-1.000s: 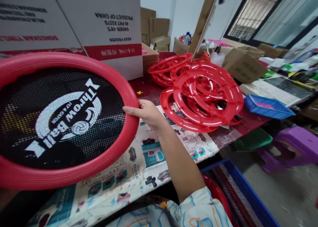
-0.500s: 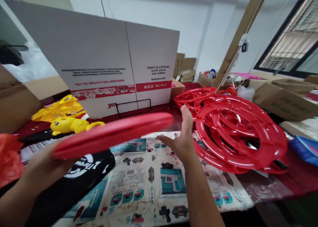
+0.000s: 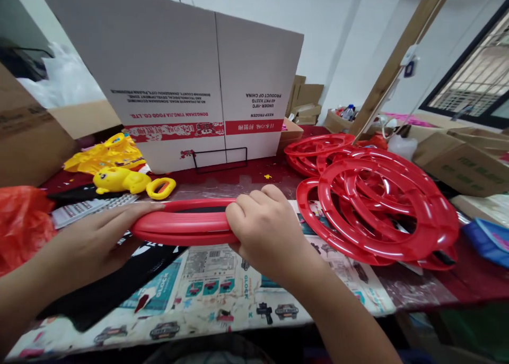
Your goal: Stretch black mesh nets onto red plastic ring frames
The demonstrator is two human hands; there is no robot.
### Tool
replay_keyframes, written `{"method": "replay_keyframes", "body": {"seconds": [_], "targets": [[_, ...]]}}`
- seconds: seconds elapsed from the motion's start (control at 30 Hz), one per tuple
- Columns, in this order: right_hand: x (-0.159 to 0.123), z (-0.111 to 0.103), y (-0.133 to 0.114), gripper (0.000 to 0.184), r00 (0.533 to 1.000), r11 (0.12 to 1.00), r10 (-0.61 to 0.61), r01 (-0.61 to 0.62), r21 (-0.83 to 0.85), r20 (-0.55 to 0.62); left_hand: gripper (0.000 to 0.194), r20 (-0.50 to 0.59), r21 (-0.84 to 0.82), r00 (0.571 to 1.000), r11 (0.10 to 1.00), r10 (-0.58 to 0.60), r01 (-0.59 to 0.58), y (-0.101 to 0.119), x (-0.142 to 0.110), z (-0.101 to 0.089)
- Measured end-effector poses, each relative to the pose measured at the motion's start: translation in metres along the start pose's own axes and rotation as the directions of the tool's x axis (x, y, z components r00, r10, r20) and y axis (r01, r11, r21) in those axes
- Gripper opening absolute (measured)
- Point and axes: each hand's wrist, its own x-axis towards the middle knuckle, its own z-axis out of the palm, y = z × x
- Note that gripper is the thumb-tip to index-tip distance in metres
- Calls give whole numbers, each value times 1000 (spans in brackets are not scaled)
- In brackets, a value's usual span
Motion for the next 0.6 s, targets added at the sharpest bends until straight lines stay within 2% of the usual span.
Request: {"method": "replay_keyframes", "body": {"seconds": [0.17,0.3,0.43,0.5,0.6], "targets": [[2,9,-1,16,999,1000,-7,8,5,-32,47,-3,-21,1000,1000,-14,14,-1,2,-2],[7,14,-5,16,998,1000,-7,8,6,-55,48,9,-6,999,999,37,-37,20,25,-11],[13,14,-13,19,997,999,-34,36,18,-62,28,-62,6,987,989,150,-150,44,54,-22],[12,11,-13,26,999,996,-14,17,84,-43,24,-74,-4,983,986,167,-167,47,60,-26],[6,5,-6,48,1000,953,15,-17,303,9,22,-74,-28,982,984,176,-178,43,57,-29]]}}
